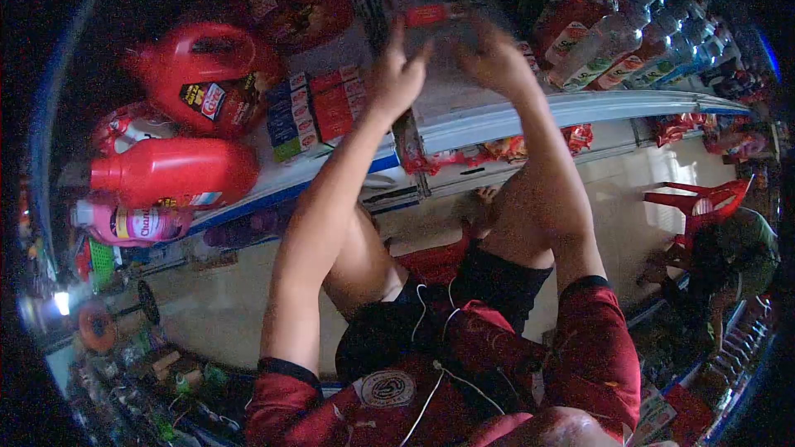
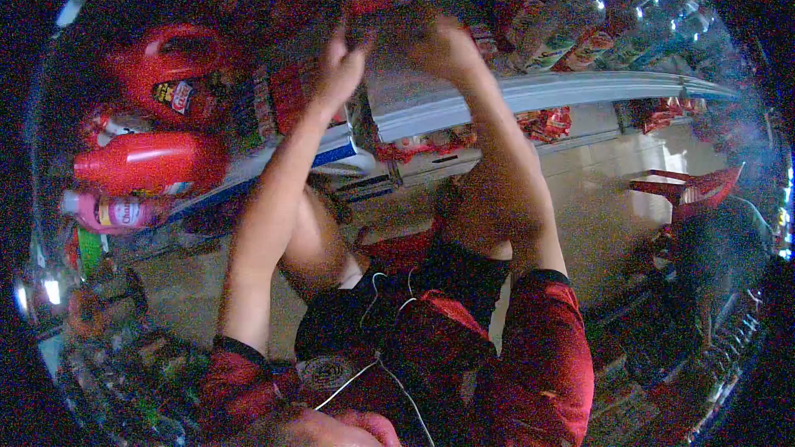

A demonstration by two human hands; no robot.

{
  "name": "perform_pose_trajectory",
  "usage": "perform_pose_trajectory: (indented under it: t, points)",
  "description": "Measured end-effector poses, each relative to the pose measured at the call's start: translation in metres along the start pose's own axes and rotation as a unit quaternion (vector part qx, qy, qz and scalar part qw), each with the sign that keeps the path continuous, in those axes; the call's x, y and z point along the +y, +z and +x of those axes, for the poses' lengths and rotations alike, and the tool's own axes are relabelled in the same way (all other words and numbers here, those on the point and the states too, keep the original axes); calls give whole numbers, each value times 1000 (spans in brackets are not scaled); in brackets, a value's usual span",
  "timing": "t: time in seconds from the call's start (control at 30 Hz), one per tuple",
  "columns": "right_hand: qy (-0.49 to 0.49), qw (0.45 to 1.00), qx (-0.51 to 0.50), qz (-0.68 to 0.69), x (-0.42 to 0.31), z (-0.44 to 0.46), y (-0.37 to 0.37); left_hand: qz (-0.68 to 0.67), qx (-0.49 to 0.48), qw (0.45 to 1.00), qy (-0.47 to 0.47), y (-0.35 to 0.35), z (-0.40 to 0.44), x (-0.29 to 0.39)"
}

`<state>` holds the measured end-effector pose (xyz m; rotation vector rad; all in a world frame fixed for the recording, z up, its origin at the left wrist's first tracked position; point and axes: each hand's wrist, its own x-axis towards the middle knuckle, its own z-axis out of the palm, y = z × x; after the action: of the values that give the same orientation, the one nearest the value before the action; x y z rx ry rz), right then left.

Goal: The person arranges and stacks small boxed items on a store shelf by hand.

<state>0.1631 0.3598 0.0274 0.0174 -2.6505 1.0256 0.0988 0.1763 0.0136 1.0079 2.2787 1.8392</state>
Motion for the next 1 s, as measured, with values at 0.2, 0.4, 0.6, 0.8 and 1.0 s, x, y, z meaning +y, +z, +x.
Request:
perform_pose_trajectory:
  t: [0.2, 0.4, 0.6, 0.8, 1.0]
  points:
    - [21, 994, 102, -24, 37, -28, -44, 6, -47, 998, 51, 81, 7, -15]
    - [-67, 995, 78, 12, 83, -36, -31, -145, -133, 980, -15, 103, 12, -18]
    - [-242, 964, 93, -62, 116, -39, -21, -114, -148, 982, -28, 104, 7, -21]
    - [8, 994, 28, -110, 76, -44, -33, -18, -153, 986, 60, 82, 6, -11]
    - [29, 975, 88, -200, 1, -33, -30, 198, -152, 968, 34, -22, 5, -8]
